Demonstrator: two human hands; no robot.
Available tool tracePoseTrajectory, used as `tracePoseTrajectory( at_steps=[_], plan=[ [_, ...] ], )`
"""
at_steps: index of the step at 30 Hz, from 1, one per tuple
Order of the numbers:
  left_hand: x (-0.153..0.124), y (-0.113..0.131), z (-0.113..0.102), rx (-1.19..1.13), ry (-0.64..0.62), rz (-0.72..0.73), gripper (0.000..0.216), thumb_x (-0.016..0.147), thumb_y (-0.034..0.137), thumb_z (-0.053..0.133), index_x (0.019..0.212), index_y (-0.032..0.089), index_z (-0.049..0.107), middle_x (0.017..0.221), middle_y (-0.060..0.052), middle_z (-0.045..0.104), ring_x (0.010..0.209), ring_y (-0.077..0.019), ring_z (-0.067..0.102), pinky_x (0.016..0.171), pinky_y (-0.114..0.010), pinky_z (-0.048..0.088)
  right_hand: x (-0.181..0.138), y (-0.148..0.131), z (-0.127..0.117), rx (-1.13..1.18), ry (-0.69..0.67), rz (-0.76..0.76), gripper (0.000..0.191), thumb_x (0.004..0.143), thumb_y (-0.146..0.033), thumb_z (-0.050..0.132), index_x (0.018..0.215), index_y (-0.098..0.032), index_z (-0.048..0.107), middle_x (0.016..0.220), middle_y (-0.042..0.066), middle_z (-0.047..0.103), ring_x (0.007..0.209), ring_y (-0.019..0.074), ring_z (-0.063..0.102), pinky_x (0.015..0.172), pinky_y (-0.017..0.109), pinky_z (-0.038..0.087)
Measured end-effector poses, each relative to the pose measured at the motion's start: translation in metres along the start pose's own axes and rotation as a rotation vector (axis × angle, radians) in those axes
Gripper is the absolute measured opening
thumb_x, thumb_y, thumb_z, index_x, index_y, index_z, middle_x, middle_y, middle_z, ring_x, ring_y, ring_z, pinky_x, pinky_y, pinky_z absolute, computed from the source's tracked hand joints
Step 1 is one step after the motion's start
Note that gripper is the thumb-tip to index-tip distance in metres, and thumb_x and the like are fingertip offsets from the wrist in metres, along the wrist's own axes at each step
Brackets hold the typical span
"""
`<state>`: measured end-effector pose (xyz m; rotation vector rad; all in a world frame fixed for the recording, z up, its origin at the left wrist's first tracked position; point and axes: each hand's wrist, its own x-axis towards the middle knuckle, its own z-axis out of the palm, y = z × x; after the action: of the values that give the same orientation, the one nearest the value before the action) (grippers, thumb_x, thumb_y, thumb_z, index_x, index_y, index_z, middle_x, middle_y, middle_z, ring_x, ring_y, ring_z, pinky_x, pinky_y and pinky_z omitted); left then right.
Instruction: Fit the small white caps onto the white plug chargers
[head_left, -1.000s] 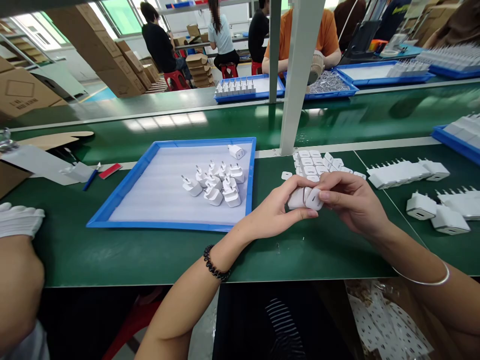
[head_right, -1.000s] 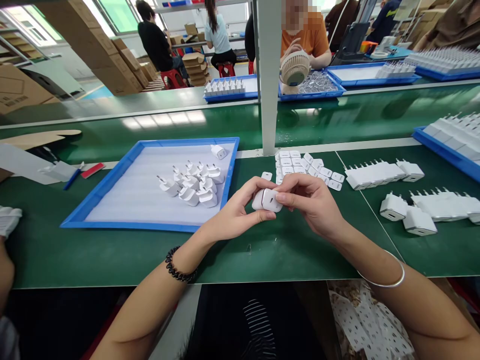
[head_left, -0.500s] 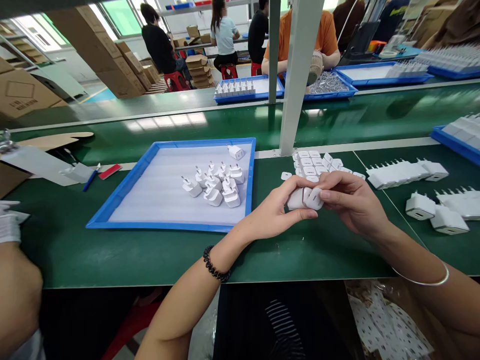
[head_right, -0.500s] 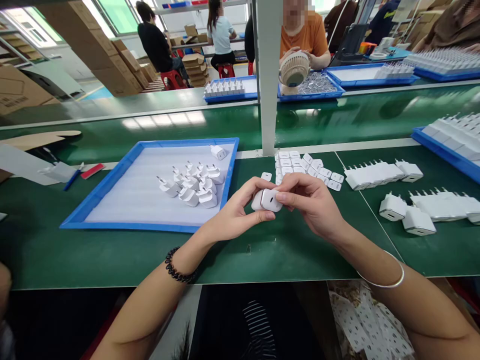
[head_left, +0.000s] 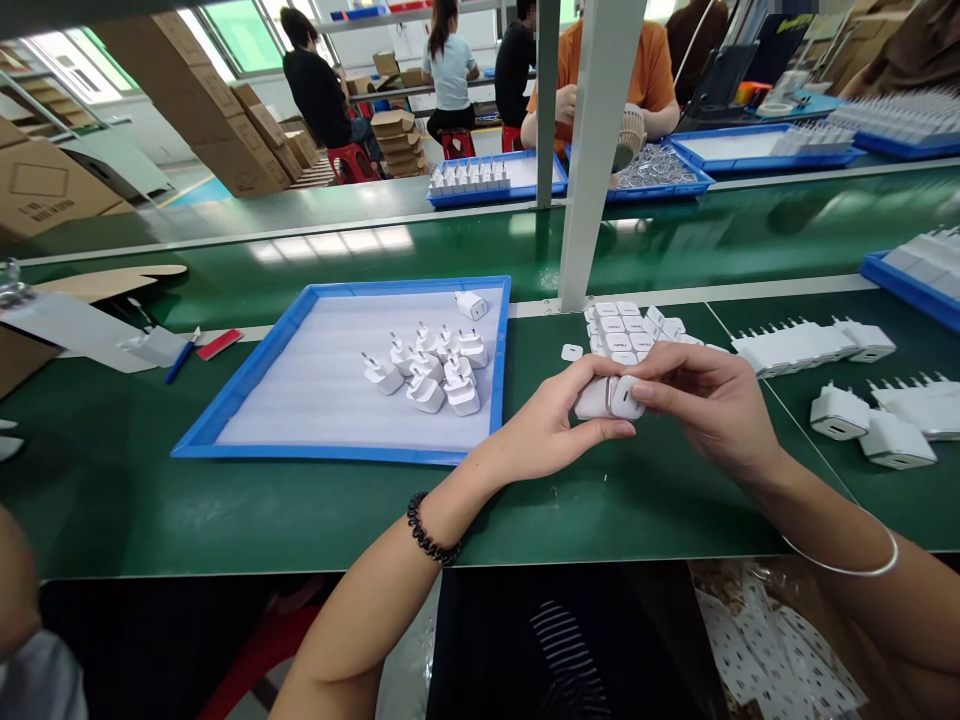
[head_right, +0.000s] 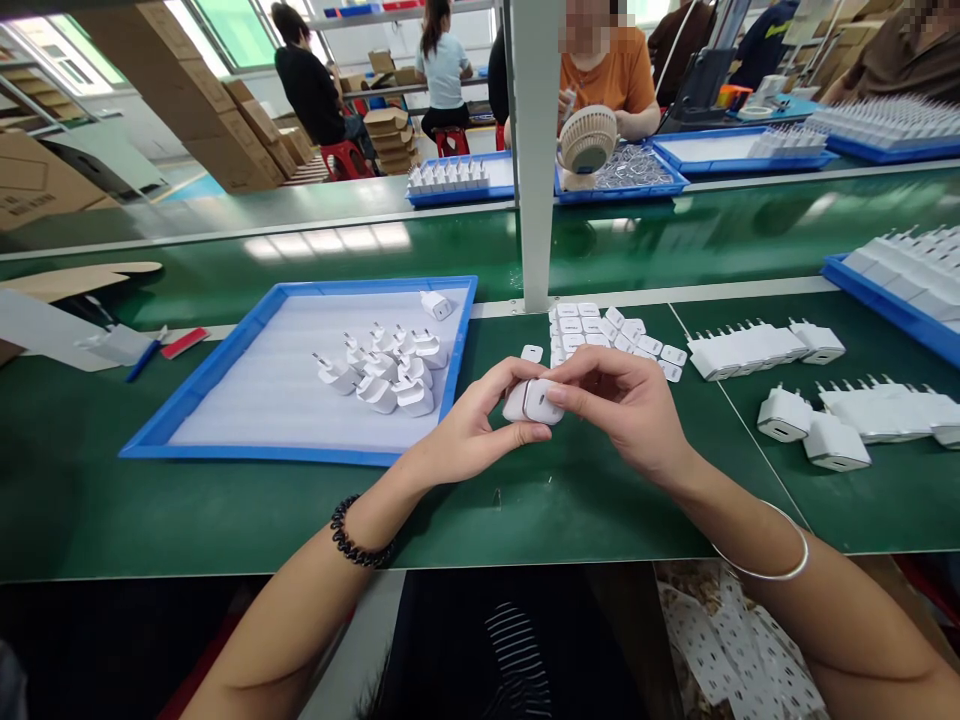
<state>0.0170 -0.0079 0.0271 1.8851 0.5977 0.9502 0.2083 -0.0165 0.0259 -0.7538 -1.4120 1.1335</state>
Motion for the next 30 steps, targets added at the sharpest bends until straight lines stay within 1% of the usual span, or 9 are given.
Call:
tracePoseTrajectory(
  at_steps=[4, 8, 11, 14, 17, 20, 25, 30],
  plan=[
    [-0.0006, -0.0005, 0.0008, 0.033, 0.006, 0.013, 0.032, 0.087, 0.028, 0.07, 0.114, 0.021, 0.055, 0.112, -0.005, 0.065, 0.103, -0.0192, 0.061, 0.088, -0.03, 0.049, -0.0011, -0.0015, 0.0006, -0.027, 0.029, -0.007, 0.012, 0.077, -0.015, 0.081, 0.081, -0.027, 0.078, 0.075, 0.0, 0.07, 0.069, 0.0128, 0.063, 0.062, 0.026, 0.052],
    [-0.0015, 0.0012, 0.0006, 0.077, 0.005, -0.004, 0.033, 0.086, 0.029, 0.07, 0.115, 0.021, 0.056, 0.113, -0.006, 0.065, 0.102, -0.0194, 0.061, 0.087, -0.03, 0.049, -0.0001, -0.003, -0.0001, -0.001, 0.028, 0.066, 0.014, 0.075, -0.017, 0.083, 0.084, -0.026, 0.076, 0.07, -0.002, 0.066, 0.062, 0.0107, 0.059, 0.057, 0.023, 0.049],
    [-0.0016, 0.0021, 0.0002, 0.101, -0.003, 0.001, 0.032, 0.086, 0.028, 0.07, 0.115, 0.02, 0.056, 0.112, -0.005, 0.065, 0.1, -0.019, 0.062, 0.085, -0.03, 0.049, 0.0017, -0.0046, -0.0013, 0.047, 0.0, 0.131, 0.023, 0.075, -0.017, 0.084, 0.092, -0.026, 0.073, 0.064, -0.004, 0.06, 0.06, 0.01, 0.057, 0.056, 0.022, 0.047],
    [-0.0014, 0.0022, 0.0004, 0.118, -0.016, 0.002, 0.032, 0.087, 0.028, 0.07, 0.114, 0.021, 0.057, 0.111, -0.006, 0.067, 0.097, -0.0191, 0.063, 0.083, -0.03, 0.049, 0.0031, -0.0064, -0.0022, 0.089, -0.03, 0.184, 0.032, 0.076, -0.017, 0.083, 0.103, -0.027, 0.069, 0.063, -0.005, 0.059, 0.06, 0.0098, 0.055, 0.058, 0.022, 0.047],
    [-0.001, 0.0016, 0.001, 0.127, -0.014, 0.016, 0.031, 0.087, 0.028, 0.07, 0.115, 0.021, 0.056, 0.111, -0.006, 0.067, 0.096, -0.0189, 0.063, 0.082, -0.029, 0.049, 0.0035, -0.0074, -0.0019, 0.121, -0.04, 0.214, 0.034, 0.076, -0.017, 0.082, 0.106, -0.027, 0.067, 0.062, -0.006, 0.057, 0.06, 0.0102, 0.054, 0.06, 0.022, 0.047],
    [-0.0009, 0.0007, 0.0014, 0.13, -0.009, 0.035, 0.031, 0.087, 0.029, 0.069, 0.115, 0.021, 0.056, 0.11, -0.005, 0.067, 0.096, -0.018, 0.063, 0.081, -0.029, 0.049, 0.0035, -0.0079, -0.0013, 0.134, -0.041, 0.225, 0.034, 0.076, -0.017, 0.082, 0.105, -0.026, 0.067, 0.062, -0.006, 0.056, 0.06, 0.0104, 0.052, 0.058, 0.023, 0.046],
    [-0.0014, -0.0006, 0.0018, 0.144, -0.007, 0.028, 0.032, 0.087, 0.031, 0.069, 0.115, 0.021, 0.056, 0.112, -0.005, 0.066, 0.097, -0.0185, 0.062, 0.081, -0.029, 0.049, 0.0034, -0.0077, -0.0014, 0.135, -0.047, 0.227, 0.031, 0.077, -0.017, 0.081, 0.103, -0.026, 0.067, 0.064, -0.006, 0.055, 0.061, 0.0104, 0.051, 0.059, 0.023, 0.044],
    [-0.0017, -0.0006, 0.0025, 0.162, -0.002, 0.027, 0.033, 0.088, 0.03, 0.069, 0.116, 0.021, 0.055, 0.112, -0.005, 0.065, 0.095, -0.0176, 0.062, 0.081, -0.029, 0.049, 0.0022, -0.0061, -0.001, 0.088, -0.044, 0.186, 0.03, 0.078, -0.019, 0.08, 0.104, -0.026, 0.066, 0.065, -0.005, 0.055, 0.061, 0.0116, 0.051, 0.059, 0.025, 0.043]
  ],
)
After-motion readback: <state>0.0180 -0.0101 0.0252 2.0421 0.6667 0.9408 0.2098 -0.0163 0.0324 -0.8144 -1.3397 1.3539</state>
